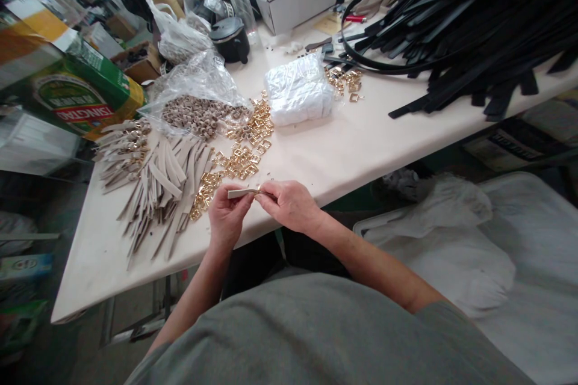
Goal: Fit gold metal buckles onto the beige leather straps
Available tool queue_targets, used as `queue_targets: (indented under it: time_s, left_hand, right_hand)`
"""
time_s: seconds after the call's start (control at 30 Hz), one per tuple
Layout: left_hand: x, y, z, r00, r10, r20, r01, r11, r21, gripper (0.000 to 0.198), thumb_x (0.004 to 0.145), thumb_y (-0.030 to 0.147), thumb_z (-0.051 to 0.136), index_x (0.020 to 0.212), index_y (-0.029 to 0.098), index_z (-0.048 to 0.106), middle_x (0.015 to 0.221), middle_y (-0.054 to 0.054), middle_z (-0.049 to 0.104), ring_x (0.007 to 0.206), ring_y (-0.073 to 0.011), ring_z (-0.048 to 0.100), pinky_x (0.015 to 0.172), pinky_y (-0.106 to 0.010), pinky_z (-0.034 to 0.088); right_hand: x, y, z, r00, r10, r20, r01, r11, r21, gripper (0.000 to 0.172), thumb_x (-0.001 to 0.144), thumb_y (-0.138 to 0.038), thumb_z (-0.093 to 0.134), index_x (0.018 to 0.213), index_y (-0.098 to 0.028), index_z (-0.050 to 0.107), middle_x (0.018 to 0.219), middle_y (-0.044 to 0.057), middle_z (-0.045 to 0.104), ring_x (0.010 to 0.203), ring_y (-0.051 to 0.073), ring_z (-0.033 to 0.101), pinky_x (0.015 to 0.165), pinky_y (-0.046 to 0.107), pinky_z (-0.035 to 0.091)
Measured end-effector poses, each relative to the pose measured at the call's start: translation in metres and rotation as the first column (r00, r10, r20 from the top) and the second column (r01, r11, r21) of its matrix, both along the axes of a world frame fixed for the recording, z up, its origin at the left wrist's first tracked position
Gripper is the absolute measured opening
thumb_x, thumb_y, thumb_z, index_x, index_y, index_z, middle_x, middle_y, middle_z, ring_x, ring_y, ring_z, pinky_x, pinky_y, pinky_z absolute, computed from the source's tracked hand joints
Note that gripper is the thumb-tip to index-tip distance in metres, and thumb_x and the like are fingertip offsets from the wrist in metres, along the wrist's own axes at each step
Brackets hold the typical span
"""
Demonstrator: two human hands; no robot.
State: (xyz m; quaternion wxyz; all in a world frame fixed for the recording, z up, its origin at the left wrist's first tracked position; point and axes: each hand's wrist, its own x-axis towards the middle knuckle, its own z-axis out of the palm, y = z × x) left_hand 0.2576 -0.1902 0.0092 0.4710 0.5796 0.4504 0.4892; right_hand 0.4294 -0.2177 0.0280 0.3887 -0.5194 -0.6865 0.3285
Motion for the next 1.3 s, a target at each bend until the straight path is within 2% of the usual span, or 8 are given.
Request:
queue_targets:
  time_s: [0.1,0.2,0.37,0.57,0.87,1.03,1.17,1.3]
  left_hand:
    - [-0.004,-0.007,0.004,0.995,-0.034,-0.098,0.045,0.992,0.114,0.017,0.086,0.033,0.071,0.099,0.021,0.07,0.089,-0.002,0.071,0.074,-0.0127,0.065,0.074,-0.027,0.053]
    - [-0.009,-0.012,0.01,0.987,-0.145,-0.067,0.151,0.985,0.084,0.026,0.094,0.038,0.061,0.108,0.021,0.073,0.101,-0.007,0.073,0.079,-0.0156,0.067,0.076,-0.03,0.054]
    - [-0.018,-0.005,0.011,0.921,-0.276,0.273,0.323,0.936,-0.142,0.042,0.095,0.051,0.054,0.103,0.016,0.076,0.083,-0.008,0.074,0.072,-0.0172,0.068,0.068,-0.029,0.053]
    - [-0.02,0.001,0.015,0.803,-0.328,0.498,0.517,0.799,-0.307,0.062,0.082,0.07,0.062,0.112,0.016,0.073,0.073,-0.006,0.072,0.064,-0.0162,0.066,0.065,-0.028,0.052]
    - [-0.03,0.004,0.006,0.859,-0.405,0.314,0.502,0.789,-0.355,0.039,0.069,0.024,0.088,0.105,0.018,0.072,0.081,-0.002,0.073,0.071,-0.0114,0.065,0.071,-0.023,0.049]
    - [-0.029,0.004,0.017,0.851,-0.328,0.411,0.483,0.796,-0.364,0.038,0.076,0.031,0.082,0.111,0.02,0.072,0.087,-0.004,0.075,0.078,-0.0159,0.071,0.076,-0.028,0.053]
    - [-0.022,0.004,0.016,0.881,-0.218,0.421,0.391,0.835,-0.388,0.037,0.071,0.034,0.086,0.103,0.02,0.074,0.086,-0.003,0.073,0.066,-0.0128,0.068,0.067,-0.027,0.054]
    - [-0.02,0.007,0.016,0.89,-0.283,0.358,0.397,0.867,-0.3,0.034,0.073,0.033,0.085,0.102,0.02,0.074,0.09,-0.002,0.072,0.062,-0.0095,0.063,0.064,-0.025,0.052]
  right_hand:
    - [-0.001,0.0,0.0,0.999,-0.044,0.01,0.044,0.999,-0.002,0.03,0.094,-0.032,0.054,0.068,-0.019,0.056,0.058,-0.003,0.052,0.056,0.011,0.045,0.058,0.025,0.03]
    - [0.002,0.0,0.003,0.999,-0.043,-0.003,0.043,0.999,-0.01,0.029,0.095,-0.034,0.053,0.072,-0.018,0.061,0.064,-0.001,0.058,0.06,0.012,0.05,0.06,0.025,0.032]
    - [0.009,-0.002,0.008,0.997,0.07,-0.025,-0.07,0.998,-0.002,0.03,0.094,-0.034,0.054,0.07,-0.017,0.061,0.06,-0.003,0.051,0.057,0.01,0.046,0.058,0.024,0.031]
    - [0.013,-0.001,0.017,0.979,0.198,-0.056,-0.198,0.98,0.002,0.034,0.095,-0.034,0.054,0.066,-0.017,0.055,0.057,-0.006,0.044,0.054,0.008,0.041,0.055,0.022,0.029]
    - [0.012,0.002,0.018,0.956,0.265,0.126,-0.27,0.963,0.021,0.03,0.095,-0.027,0.054,0.067,-0.017,0.059,0.058,-0.004,0.052,0.053,0.009,0.043,0.055,0.024,0.027]
    - [0.017,0.009,0.017,0.959,0.251,0.133,-0.256,0.966,0.023,0.033,0.096,-0.032,0.052,0.066,-0.018,0.056,0.056,-0.005,0.047,0.052,0.009,0.041,0.055,0.023,0.026]
    - [0.018,0.013,0.017,0.955,0.268,0.129,-0.273,0.962,0.016,0.032,0.096,-0.033,0.054,0.07,-0.017,0.06,0.058,-0.004,0.05,0.054,0.009,0.044,0.057,0.023,0.027]
    - [0.015,0.015,0.018,0.94,0.293,0.175,-0.296,0.955,-0.01,0.028,0.098,-0.031,0.052,0.078,-0.016,0.067,0.064,-0.002,0.059,0.057,0.01,0.047,0.058,0.024,0.028]
